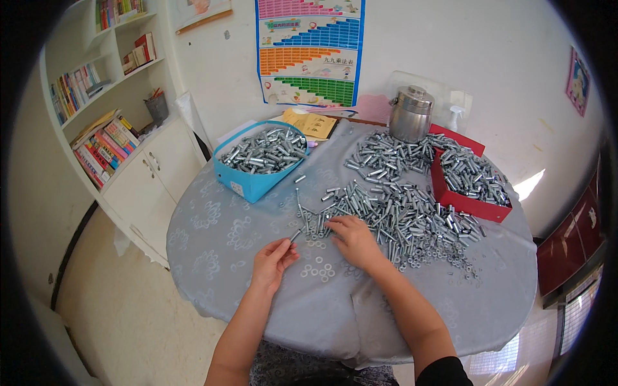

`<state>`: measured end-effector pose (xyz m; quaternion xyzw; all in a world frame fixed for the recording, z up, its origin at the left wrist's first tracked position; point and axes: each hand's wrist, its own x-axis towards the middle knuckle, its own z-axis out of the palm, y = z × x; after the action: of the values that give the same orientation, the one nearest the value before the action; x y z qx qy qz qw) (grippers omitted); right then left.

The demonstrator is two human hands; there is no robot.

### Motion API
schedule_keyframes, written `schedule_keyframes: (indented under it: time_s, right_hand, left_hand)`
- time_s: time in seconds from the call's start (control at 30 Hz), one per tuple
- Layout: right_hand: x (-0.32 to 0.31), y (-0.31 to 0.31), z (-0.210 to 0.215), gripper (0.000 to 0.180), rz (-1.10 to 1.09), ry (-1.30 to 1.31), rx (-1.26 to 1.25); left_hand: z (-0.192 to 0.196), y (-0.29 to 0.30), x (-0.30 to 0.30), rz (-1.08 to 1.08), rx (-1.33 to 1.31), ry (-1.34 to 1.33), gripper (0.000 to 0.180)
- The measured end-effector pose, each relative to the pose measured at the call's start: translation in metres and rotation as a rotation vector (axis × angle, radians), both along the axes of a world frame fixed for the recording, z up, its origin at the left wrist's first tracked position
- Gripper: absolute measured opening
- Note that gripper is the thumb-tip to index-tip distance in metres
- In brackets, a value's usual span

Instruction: The person sits at a table covered with a grey cloth and assembles metal fasteners by hand. They pick up bolts and washers from a large pile, thread the washers onto the bolts, and place the completed assemblies into a blue plastic bin.

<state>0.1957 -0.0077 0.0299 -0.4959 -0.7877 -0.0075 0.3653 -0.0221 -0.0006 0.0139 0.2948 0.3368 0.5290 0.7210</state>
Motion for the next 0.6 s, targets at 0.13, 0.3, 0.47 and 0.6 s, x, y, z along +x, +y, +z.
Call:
schedule_keyframes:
  time_s: [0.13,0.3,0.47,0.6]
  right_hand:
    - [-0.014,-0.002,-0.012,0.026,0.049,-0.181,0.114]
    - [0.000,0.003,-0.001,0.015,-0.099,-0.169,0.097]
    - [0.012,0.000,0.007,0.012,-0.265,-0.198,0.056]
    - [0.013,0.005,-0.004,0.010,-0.158,-0.124,0.109]
  left_hand:
    - [0.000,0.000,0.002,-0.004,0.007,0.005,0.017]
    - [0.001,0.000,0.000,-0.001,0.007,0.006,0.016]
    - [-0.001,0.001,0.000,-0.009,0.005,0.018,0.016]
    - [-0.002,0.000,0.000,-0.019,0.012,0.023,0.018]
